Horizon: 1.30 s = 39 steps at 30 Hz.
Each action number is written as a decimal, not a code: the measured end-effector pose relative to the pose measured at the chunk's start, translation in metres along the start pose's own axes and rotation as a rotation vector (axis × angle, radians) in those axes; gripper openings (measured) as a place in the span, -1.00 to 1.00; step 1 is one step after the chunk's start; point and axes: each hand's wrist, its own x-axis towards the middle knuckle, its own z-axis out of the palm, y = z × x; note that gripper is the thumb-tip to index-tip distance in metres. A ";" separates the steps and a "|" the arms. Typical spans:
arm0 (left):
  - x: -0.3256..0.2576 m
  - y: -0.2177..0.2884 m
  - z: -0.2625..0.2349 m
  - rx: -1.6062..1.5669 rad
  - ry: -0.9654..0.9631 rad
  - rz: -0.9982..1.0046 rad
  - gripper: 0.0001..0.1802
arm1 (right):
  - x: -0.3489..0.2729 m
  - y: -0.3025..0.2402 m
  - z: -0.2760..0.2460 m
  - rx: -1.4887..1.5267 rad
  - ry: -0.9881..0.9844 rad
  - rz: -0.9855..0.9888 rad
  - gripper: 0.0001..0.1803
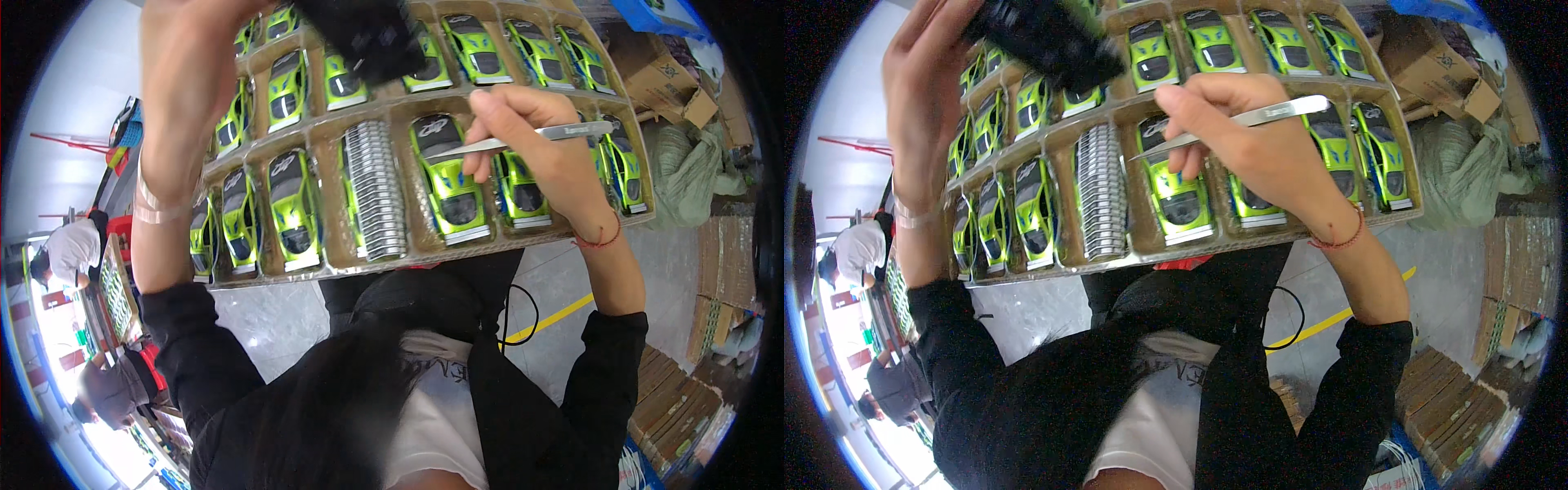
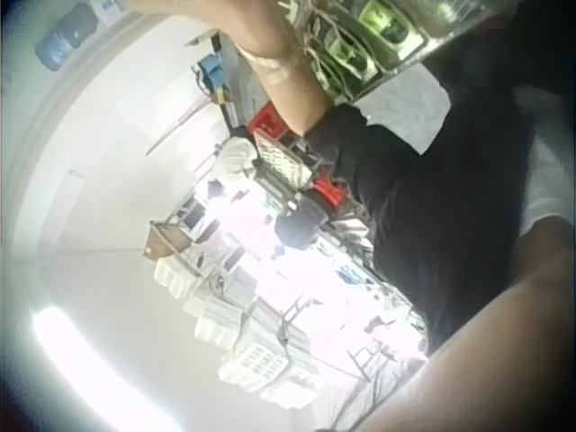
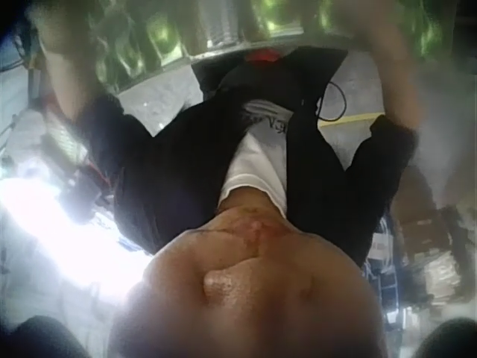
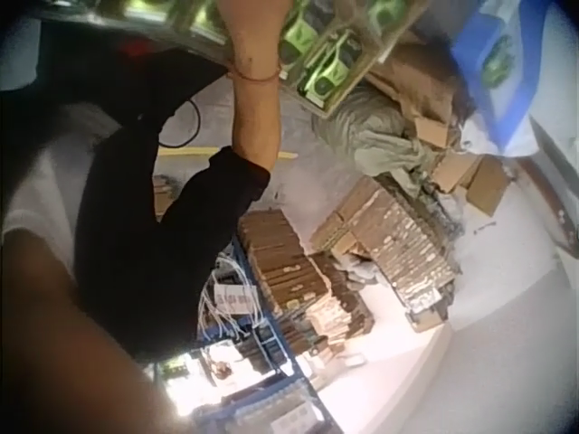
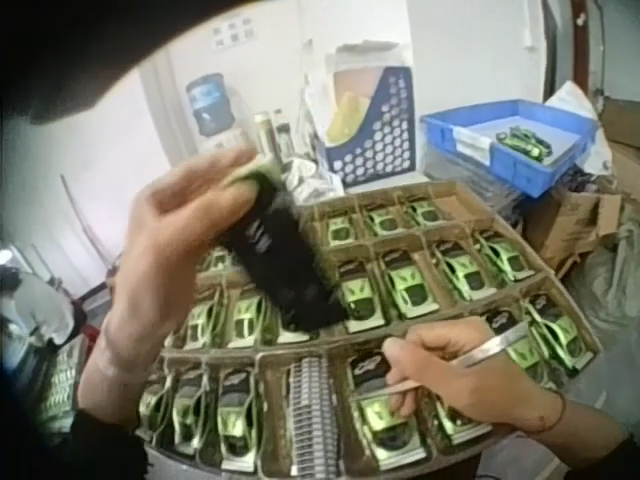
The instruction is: The person applies small labels to the rear of toy cars using tweezers.
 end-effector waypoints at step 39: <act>-0.114 0.004 -0.026 0.308 -0.273 0.282 -0.51 | -0.015 -0.053 0.066 -0.098 0.006 -0.393 -0.62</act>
